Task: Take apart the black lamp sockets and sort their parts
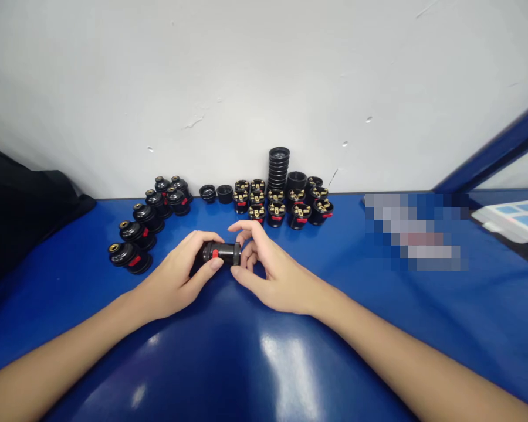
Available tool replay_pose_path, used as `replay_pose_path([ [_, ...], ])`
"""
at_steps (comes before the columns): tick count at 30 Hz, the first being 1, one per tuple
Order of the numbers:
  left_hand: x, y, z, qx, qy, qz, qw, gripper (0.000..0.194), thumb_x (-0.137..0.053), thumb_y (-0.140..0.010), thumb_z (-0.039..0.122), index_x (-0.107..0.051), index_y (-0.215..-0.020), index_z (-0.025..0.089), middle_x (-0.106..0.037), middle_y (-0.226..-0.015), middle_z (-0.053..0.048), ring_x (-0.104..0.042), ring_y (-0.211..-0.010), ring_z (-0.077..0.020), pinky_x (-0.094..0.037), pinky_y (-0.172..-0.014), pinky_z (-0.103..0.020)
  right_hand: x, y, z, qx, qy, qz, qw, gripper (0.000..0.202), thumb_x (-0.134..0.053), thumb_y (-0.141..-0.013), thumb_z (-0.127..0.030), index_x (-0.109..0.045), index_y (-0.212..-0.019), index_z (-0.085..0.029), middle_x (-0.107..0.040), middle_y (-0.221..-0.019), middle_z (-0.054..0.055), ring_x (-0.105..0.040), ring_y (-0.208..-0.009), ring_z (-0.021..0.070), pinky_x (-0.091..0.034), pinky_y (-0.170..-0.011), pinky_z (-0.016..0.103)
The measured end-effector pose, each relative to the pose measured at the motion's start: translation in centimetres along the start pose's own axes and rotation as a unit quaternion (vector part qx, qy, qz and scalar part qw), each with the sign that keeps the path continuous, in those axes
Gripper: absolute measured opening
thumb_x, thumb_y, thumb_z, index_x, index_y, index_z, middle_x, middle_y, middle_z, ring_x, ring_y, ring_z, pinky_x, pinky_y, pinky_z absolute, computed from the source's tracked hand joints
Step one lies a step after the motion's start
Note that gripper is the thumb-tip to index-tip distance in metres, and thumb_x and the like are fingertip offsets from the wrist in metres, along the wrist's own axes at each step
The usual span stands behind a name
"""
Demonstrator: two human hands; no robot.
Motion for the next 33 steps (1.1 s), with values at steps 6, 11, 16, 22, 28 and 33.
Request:
replay_pose_path([
  [6,0.05,0.09,0.01,-0.008,0.011,0.01,1.0,0.025,-0.052,-0.111,0.041,-0.056,-0.127,0.022,-0.068,-0.117,-0.008,-0.064,-0.103,-0.0249,-0.053,-0.093,-0.044,0.18,0.02,0.26,-0.036,-0.028,0.004,0.999,0.036,-0.036,-0.115,-0.051,-0.049,-0.136,-0.025,-0.061,-0.096,0.002,-0.062,-0.086,0.0186,-0.056,-0.086,0.038],
  [11,0.02,0.01,-0.17,-0.004,0.002,0.01,1.0,0.026,-0.05,-0.111,0.042,-0.056,-0.127,0.022,-0.068,-0.116,-0.008,-0.064,-0.102,-0.0249,-0.052,-0.092,-0.043,0.26,-0.02,0.05,-0.006,-0.037,-0.016,0.999,0.053,-0.068,-0.102,-0.042,-0.041,-0.145,-0.029,-0.058,-0.12,0.006,-0.063,-0.094,0.0182,-0.059,-0.084,0.035],
  [16,0.01,-0.02,-0.17,-0.008,0.008,0.006,1.0,0.025,-0.051,-0.111,0.042,-0.057,-0.126,0.022,-0.068,-0.116,-0.008,-0.064,-0.102,-0.0247,-0.052,-0.092,-0.042,0.21,-0.15,0.25,-0.028,-0.014,-0.008,0.999,0.035,-0.051,-0.111,-0.047,-0.049,-0.139,-0.027,-0.06,-0.106,0.004,-0.061,-0.088,0.0174,-0.058,-0.084,0.036],
  [22,0.06,0.0,-0.14,-0.005,0.009,0.006,1.0,0.025,-0.051,-0.111,0.041,-0.056,-0.126,0.022,-0.068,-0.116,-0.008,-0.064,-0.102,-0.0244,-0.051,-0.091,-0.042,0.22,-0.1,0.28,-0.034,-0.015,-0.007,0.999,0.037,-0.049,-0.111,-0.049,-0.049,-0.139,-0.025,-0.061,-0.107,0.005,-0.062,-0.09,0.0178,-0.058,-0.086,0.037],
  [28,0.11,0.0,-0.18,-0.001,0.002,0.008,1.0,0.025,-0.05,-0.111,0.041,-0.057,-0.126,0.022,-0.069,-0.115,-0.008,-0.064,-0.101,-0.0245,-0.052,-0.09,-0.042,0.21,-0.13,0.46,-0.01,-0.039,-0.005,0.999,0.057,-0.068,-0.102,-0.043,-0.039,-0.149,-0.029,-0.058,-0.107,0.001,-0.064,-0.081,0.015,-0.06,-0.082,0.035],
  [33,0.2,-0.05,-0.19,-0.013,0.003,0.021,1.0,0.024,-0.051,-0.111,0.041,-0.056,-0.125,0.022,-0.069,-0.114,-0.008,-0.065,-0.101,-0.0244,-0.052,-0.091,-0.042,0.4,-0.27,0.67,-0.032,-0.054,-0.007,0.998,0.037,-0.049,-0.111,-0.053,-0.05,-0.137,-0.026,-0.06,-0.097,0.001,-0.064,-0.081,0.0163,-0.06,-0.079,0.034],
])
Point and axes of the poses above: each hand's wrist, its own y-axis away from the middle knuckle, its own x-axis out of the back of the hand, z = x × y, the point moved 3 cm from there along -y, towards the middle knuckle
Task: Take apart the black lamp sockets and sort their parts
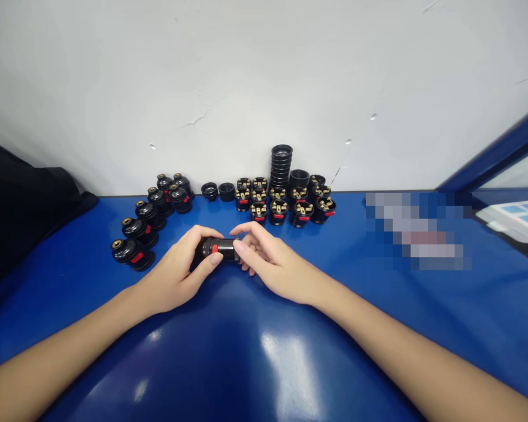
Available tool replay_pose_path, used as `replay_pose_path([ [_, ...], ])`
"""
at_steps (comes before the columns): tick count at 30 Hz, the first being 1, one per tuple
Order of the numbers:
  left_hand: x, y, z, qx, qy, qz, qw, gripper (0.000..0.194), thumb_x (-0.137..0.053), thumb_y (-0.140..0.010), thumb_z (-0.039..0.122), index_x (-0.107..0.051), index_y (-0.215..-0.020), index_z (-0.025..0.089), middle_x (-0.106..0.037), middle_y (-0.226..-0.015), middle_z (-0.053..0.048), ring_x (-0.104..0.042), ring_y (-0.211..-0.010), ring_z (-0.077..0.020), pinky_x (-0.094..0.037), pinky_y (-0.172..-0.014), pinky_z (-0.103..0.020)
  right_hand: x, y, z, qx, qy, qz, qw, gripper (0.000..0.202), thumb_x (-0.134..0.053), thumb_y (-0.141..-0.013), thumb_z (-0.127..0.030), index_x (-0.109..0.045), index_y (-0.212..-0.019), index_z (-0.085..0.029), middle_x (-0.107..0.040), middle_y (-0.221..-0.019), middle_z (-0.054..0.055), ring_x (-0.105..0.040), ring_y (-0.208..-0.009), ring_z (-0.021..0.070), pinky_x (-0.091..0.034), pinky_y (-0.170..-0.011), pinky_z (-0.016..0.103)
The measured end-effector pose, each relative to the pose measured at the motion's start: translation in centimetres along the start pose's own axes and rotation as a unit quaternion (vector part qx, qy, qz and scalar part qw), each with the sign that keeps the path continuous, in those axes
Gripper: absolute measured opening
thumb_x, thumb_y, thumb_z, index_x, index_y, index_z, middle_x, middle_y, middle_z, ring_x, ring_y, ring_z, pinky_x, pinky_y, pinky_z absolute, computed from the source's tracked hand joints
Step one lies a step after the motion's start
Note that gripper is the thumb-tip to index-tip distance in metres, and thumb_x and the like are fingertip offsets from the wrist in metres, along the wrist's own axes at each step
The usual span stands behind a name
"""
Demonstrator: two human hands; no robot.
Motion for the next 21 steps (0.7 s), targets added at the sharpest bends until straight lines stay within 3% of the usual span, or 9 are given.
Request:
replay_pose_path([
  [4,-0.01,0.06,-0.15,0.004,0.004,0.001,1.0,0.024,-0.051,-0.111,0.041,-0.056,-0.125,0.022,-0.068,-0.115,-0.008,-0.065,-0.101,-0.0243,-0.052,-0.091,-0.042,-0.01,0.0,-0.03,0.022,0.007,-0.006,1.0,0.048,-0.066,-0.104,-0.047,-0.045,-0.143,-0.029,-0.058,-0.108,0.002,-0.063,-0.083,0.0155,-0.06,-0.083,0.035],
  [8,0.03,0.04,-0.1,0.001,0.005,0.005,1.0,0.024,-0.051,-0.111,0.041,-0.056,-0.125,0.022,-0.069,-0.114,-0.008,-0.065,-0.102,-0.0246,-0.052,-0.091,-0.042,-0.13,-0.02,0.27,-0.002,-0.001,-0.005,1.0,0.038,-0.048,-0.112,-0.053,-0.05,-0.138,-0.025,-0.062,-0.102,0.003,-0.063,-0.085,0.0171,-0.059,-0.081,0.035],
  [12,-0.01,-0.04,-0.12,0.011,0.004,0.002,1.0,0.026,-0.05,-0.111,0.042,-0.056,-0.125,0.021,-0.068,-0.114,-0.008,-0.065,-0.1,-0.0246,-0.052,-0.09,-0.042,-0.18,0.01,0.11,0.024,0.003,-0.002,1.0,0.055,-0.067,-0.103,-0.046,-0.04,-0.147,-0.027,-0.059,-0.109,0.003,-0.063,-0.083,0.0156,-0.06,-0.084,0.036],
  [16,-0.08,-0.04,-0.15,0.005,0.01,0.002,1.0,0.026,-0.05,-0.111,0.042,-0.056,-0.125,0.021,-0.068,-0.114,-0.008,-0.064,-0.101,-0.0245,-0.05,-0.091,-0.043,-0.27,0.05,0.1,0.003,0.003,-0.006,1.0,0.037,-0.051,-0.111,-0.05,-0.049,-0.138,-0.025,-0.063,-0.1,0.003,-0.064,-0.086,0.0179,-0.058,-0.082,0.036],
  [21,-0.04,0.07,-0.28,0.013,0.013,0.001,1.0,0.026,-0.05,-0.111,0.042,-0.055,-0.126,0.021,-0.067,-0.114,-0.007,-0.063,-0.101,-0.0243,-0.049,-0.091,-0.042,-0.35,-0.03,0.06,0.028,0.004,0.002,1.0,0.05,-0.07,-0.101,-0.044,-0.044,-0.142,-0.027,-0.059,-0.107,0.002,-0.063,-0.082,0.0156,-0.059,-0.082,0.036],
])
Point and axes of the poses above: each hand's wrist, its own y-axis away from the middle knuckle, its own x-axis out of the back of the hand, z = x × y, the point moved 3 cm from there along -y, towards the middle knuckle
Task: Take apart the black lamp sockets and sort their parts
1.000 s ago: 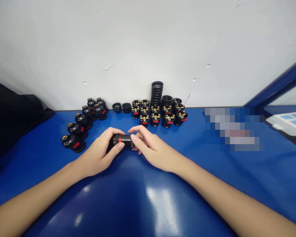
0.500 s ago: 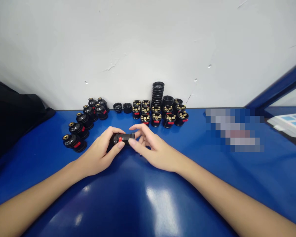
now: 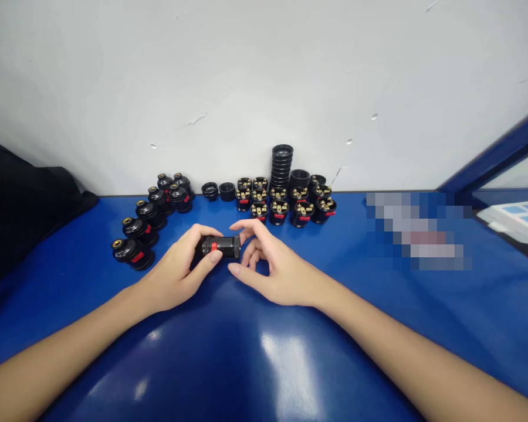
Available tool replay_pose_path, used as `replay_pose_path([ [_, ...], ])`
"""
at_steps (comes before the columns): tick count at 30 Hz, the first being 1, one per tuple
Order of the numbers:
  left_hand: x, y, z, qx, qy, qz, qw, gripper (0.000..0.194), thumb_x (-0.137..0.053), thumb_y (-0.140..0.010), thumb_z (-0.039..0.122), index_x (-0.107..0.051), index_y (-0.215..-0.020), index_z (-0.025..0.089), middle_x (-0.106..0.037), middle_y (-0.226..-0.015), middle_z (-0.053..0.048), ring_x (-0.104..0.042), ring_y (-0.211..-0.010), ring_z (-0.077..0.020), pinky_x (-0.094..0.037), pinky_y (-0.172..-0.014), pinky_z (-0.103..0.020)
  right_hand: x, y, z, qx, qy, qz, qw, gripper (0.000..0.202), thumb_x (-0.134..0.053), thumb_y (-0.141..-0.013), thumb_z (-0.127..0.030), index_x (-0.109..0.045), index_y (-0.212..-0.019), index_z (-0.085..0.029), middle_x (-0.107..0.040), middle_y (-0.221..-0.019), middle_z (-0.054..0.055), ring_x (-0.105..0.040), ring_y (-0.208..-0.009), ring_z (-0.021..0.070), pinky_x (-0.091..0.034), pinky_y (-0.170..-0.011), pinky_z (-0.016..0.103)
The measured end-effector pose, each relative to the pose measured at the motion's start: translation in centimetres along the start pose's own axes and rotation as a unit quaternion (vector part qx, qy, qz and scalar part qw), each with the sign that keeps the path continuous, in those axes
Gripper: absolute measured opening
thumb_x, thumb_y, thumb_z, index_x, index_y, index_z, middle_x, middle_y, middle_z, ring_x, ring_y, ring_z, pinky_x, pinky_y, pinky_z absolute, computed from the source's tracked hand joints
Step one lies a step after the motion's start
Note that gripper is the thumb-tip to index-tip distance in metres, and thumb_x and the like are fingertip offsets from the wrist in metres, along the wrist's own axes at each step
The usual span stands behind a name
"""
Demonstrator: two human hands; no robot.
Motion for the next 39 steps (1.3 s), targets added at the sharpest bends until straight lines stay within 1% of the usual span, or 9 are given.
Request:
replay_pose_path([
  [4,0.04,-0.03,-0.02,-0.003,0.002,0.0,1.0,0.025,-0.05,-0.111,0.042,-0.056,-0.123,0.022,-0.067,-0.113,-0.006,-0.063,-0.101,-0.0242,-0.048,-0.092,-0.042,0.1,-0.15,0.37,-0.032,-0.02,0.004,0.999,0.036,-0.049,-0.111,-0.054,-0.053,-0.131,-0.024,-0.063,-0.097,0.003,-0.064,-0.084,0.0178,-0.058,-0.08,0.035],
  [9,0.01,-0.03,-0.01,0.001,-0.003,0.001,1.0,0.025,-0.051,-0.111,0.042,-0.056,-0.124,0.022,-0.067,-0.113,-0.006,-0.063,-0.101,-0.0245,-0.049,-0.09,-0.041,0.19,0.0,0.06,-0.009,-0.01,0.004,1.0,0.048,-0.069,-0.102,-0.044,-0.047,-0.14,-0.026,-0.06,-0.114,0.005,-0.064,-0.092,0.0175,-0.059,-0.085,0.036],
  [13,-0.09,-0.05,0.02,-0.005,-0.004,0.0,1.0,0.025,-0.05,-0.111,0.042,-0.056,-0.124,0.022,-0.067,-0.112,-0.006,-0.063,-0.1,-0.0242,-0.049,-0.09,-0.041,-0.01,0.03,0.11,-0.019,-0.004,0.006,1.0,0.033,-0.056,-0.108,-0.049,-0.054,-0.131,-0.025,-0.062,-0.1,0.004,-0.064,-0.088,0.0184,-0.058,-0.08,0.035],
  [17,-0.1,-0.08,-0.08,-0.001,-0.005,0.001,1.0,0.026,-0.05,-0.111,0.042,-0.056,-0.125,0.021,-0.067,-0.114,-0.006,-0.064,-0.102,-0.0247,-0.049,-0.09,-0.041,-0.08,-0.07,0.0,0.005,0.006,0.008,1.0,0.048,-0.071,-0.099,-0.041,-0.049,-0.139,-0.027,-0.059,-0.109,0.003,-0.064,-0.086,0.0164,-0.06,-0.082,0.035],
  [22,0.0,-0.01,-0.15,0.001,-0.003,-0.001,1.0,0.026,-0.05,-0.111,0.043,-0.056,-0.124,0.022,-0.067,-0.113,-0.007,-0.063,-0.101,-0.0244,-0.049,-0.091,-0.042,0.05,-0.13,0.33,-0.021,-0.008,0.011,1.0,0.035,-0.053,-0.109,-0.052,-0.056,-0.132,-0.025,-0.064,-0.098,0.004,-0.064,-0.086,0.0181,-0.059,-0.079,0.035],
  [26,-0.02,-0.01,-0.07,-0.001,-0.005,0.002,1.0,0.025,-0.05,-0.111,0.043,-0.056,-0.124,0.022,-0.067,-0.113,-0.007,-0.064,-0.101,-0.0245,-0.049,-0.09,-0.041,0.11,-0.03,0.24,-0.003,-0.003,0.011,1.0,0.05,-0.069,-0.101,-0.044,-0.048,-0.143,-0.026,-0.06,-0.112,0.005,-0.065,-0.09,0.0175,-0.061,-0.084,0.036],
  [30,-0.03,-0.08,-0.03,0.0,-0.005,0.002,1.0,0.025,-0.051,-0.111,0.043,-0.057,-0.124,0.022,-0.067,-0.112,-0.006,-0.064,-0.1,-0.0244,-0.049,-0.09,-0.041,0.17,-0.04,0.2,-0.023,-0.005,0.007,1.0,0.037,-0.056,-0.108,-0.05,-0.054,-0.135,-0.025,-0.063,-0.1,0.004,-0.064,-0.087,0.0183,-0.059,-0.08,0.035],
  [35,0.02,-0.1,-0.08,0.004,-0.005,0.004,1.0,0.026,-0.05,-0.111,0.044,-0.057,-0.123,0.022,-0.067,-0.112,-0.006,-0.064,-0.098,-0.0245,-0.049,-0.088,-0.041,0.13,-0.03,-0.01,0.005,0.002,0.006,1.0,0.049,-0.074,-0.098,-0.039,-0.051,-0.139,-0.025,-0.065,-0.109,0.004,-0.067,-0.087,0.017,-0.062,-0.082,0.036],
  [39,0.06,-0.16,-0.11,0.006,-0.009,0.003,1.0,0.026,-0.05,-0.111,0.044,-0.057,-0.123,0.022,-0.067,-0.112,-0.007,-0.064,-0.1,-0.0247,-0.048,-0.09,-0.042,0.04,-0.19,0.9,-0.018,-0.031,0.048,0.998,0.032,-0.061,-0.106,-0.051,-0.062,-0.121,-0.022,-0.071,-0.091,0.004,-0.071,-0.079,0.0181,-0.063,-0.076,0.036],
])
Point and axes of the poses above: each hand's wrist, its own y-axis away from the middle knuckle, its own x-axis out of the back of the hand, z = x × y, the point moved 3 cm from there along -y, towards the middle knuckle
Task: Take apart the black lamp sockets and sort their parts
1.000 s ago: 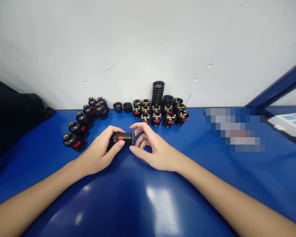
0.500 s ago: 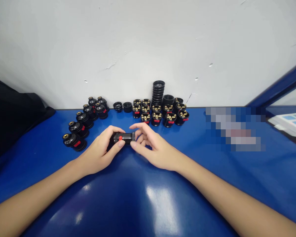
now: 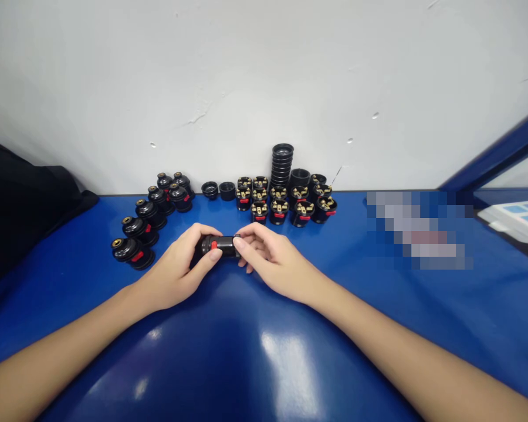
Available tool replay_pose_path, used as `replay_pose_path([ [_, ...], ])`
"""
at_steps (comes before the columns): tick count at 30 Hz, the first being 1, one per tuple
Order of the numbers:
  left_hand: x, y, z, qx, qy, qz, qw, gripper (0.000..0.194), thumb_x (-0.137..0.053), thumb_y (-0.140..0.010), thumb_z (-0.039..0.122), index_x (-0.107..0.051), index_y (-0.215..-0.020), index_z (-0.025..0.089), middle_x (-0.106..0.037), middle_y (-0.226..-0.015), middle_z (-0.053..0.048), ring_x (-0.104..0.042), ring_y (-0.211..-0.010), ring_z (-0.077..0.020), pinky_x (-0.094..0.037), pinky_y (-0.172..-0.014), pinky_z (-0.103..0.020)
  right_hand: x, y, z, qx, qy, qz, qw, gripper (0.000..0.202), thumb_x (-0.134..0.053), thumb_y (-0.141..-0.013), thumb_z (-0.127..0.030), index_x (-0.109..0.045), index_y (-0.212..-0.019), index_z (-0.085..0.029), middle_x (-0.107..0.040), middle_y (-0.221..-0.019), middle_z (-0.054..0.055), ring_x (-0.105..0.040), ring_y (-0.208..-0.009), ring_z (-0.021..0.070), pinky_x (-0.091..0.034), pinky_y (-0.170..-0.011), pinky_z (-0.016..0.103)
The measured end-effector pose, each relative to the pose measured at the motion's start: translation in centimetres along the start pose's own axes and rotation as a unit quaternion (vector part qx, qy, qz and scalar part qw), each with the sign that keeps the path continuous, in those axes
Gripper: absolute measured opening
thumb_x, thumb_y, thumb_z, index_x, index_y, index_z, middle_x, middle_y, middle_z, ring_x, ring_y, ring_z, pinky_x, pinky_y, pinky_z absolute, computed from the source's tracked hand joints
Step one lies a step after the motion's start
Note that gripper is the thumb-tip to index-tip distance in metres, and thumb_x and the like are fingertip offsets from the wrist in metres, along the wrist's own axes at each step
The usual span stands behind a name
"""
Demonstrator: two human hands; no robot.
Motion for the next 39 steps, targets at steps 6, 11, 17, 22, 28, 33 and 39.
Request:
replay_pose_path([
  [6,0.3,0.0,0.1,0.014,-0.009,0.016,1.0,0.026,-0.047,-0.112,0.044,-0.058,-0.119,0.022,-0.068,-0.107,-0.006,-0.062,-0.095,-0.0245,-0.047,-0.088,-0.043,-0.1,0.0,-0.2,0.095,-0.052,0.033,0.994,0.045,-0.084,-0.092,-0.029,-0.06,-0.13,-0.027,-0.07,-0.129,0.008,-0.075,-0.115,0.0229,-0.064,-0.103,0.042],
  [11,0.3,0.0,0.4,-0.006,-0.014,0.008,1.0,0.025,-0.049,-0.111,0.044,-0.06,-0.119,0.022,-0.069,-0.109,-0.007,-0.063,-0.099,-0.025,-0.047,-0.091,-0.044,-0.1,-0.3,-0.1,0.017,-0.053,0.028,0.998,0.033,-0.075,-0.099,-0.045,-0.068,-0.122,-0.023,-0.078,-0.109,0.009,-0.08,-0.094,0.0221,-0.069,-0.091,0.042],
  [17,0.7,-0.1,0.5,0.012,-0.032,0.025,0.999,0.026,-0.046,-0.112,0.043,-0.062,-0.11,0.022,-0.07,-0.099,-0.005,-0.062,-0.09,-0.024,-0.044,-0.087,-0.042,-0.1,0.0,-0.9,0.124,-0.022,0.054,0.991,0.028,-0.083,-0.093,-0.032,-0.074,-0.119,-0.025,-0.072,-0.12,0.008,-0.075,-0.114,0.0248,-0.069,-0.098,0.043],
  [22,0.6,-0.1,0.6,-0.014,-0.031,0.031,0.999,0.024,-0.048,-0.112,0.041,-0.061,-0.12,0.022,-0.07,-0.11,-0.006,-0.063,-0.098,-0.0249,-0.044,-0.091,-0.042,-0.4,0.1,-0.8,0.081,-0.024,0.054,0.995,0.05,-0.087,-0.089,-0.036,-0.066,-0.134,-0.028,-0.071,-0.136,0.01,-0.075,-0.119,0.0263,-0.066,-0.105,0.048],
  [28,0.6,0.0,0.6,-0.013,-0.048,0.029,0.998,0.023,-0.048,-0.112,0.04,-0.062,-0.119,0.023,-0.071,-0.109,-0.005,-0.062,-0.096,-0.0243,-0.042,-0.09,-0.042,-0.4,-0.2,-0.2,0.015,-0.073,0.044,0.996,0.039,-0.084,-0.092,-0.046,-0.07,-0.119,-0.021,-0.079,-0.099,0.007,-0.081,-0.089,0.0239,-0.071,-0.089,0.045],
  [33,0.8,0.0,0.6,0.01,-0.039,0.041,0.998,0.025,-0.046,-0.113,0.041,-0.063,-0.111,0.023,-0.072,-0.099,-0.003,-0.061,-0.087,-0.0223,-0.042,-0.087,-0.041,-0.4,0.3,-1.1,0.126,-0.024,0.065,0.99,0.033,-0.085,-0.091,-0.03,-0.074,-0.122,-0.027,-0.07,-0.128,0.009,-0.073,-0.121,0.0265,-0.065,-0.107,0.049],
  [39,0.6,0.0,0.8,-0.022,-0.064,0.028,0.997,0.023,-0.05,-0.111,0.04,-0.06,-0.126,0.024,-0.072,-0.117,-0.006,-0.063,-0.102,-0.0255,-0.041,-0.093,-0.043,-0.4,0.0,-0.6,0.01,-0.055,0.053,0.997,0.039,-0.076,-0.098,-0.048,-0.07,-0.127,-0.024,-0.079,-0.116,0.01,-0.082,-0.095,0.0239,-0.071,-0.092,0.045],
])
Point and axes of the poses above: each hand's wrist, its own y-axis away from the middle knuckle, its own x-axis out of the back of the hand, z = x × y, the point moved 3 cm from there along -y, towards the middle knuckle
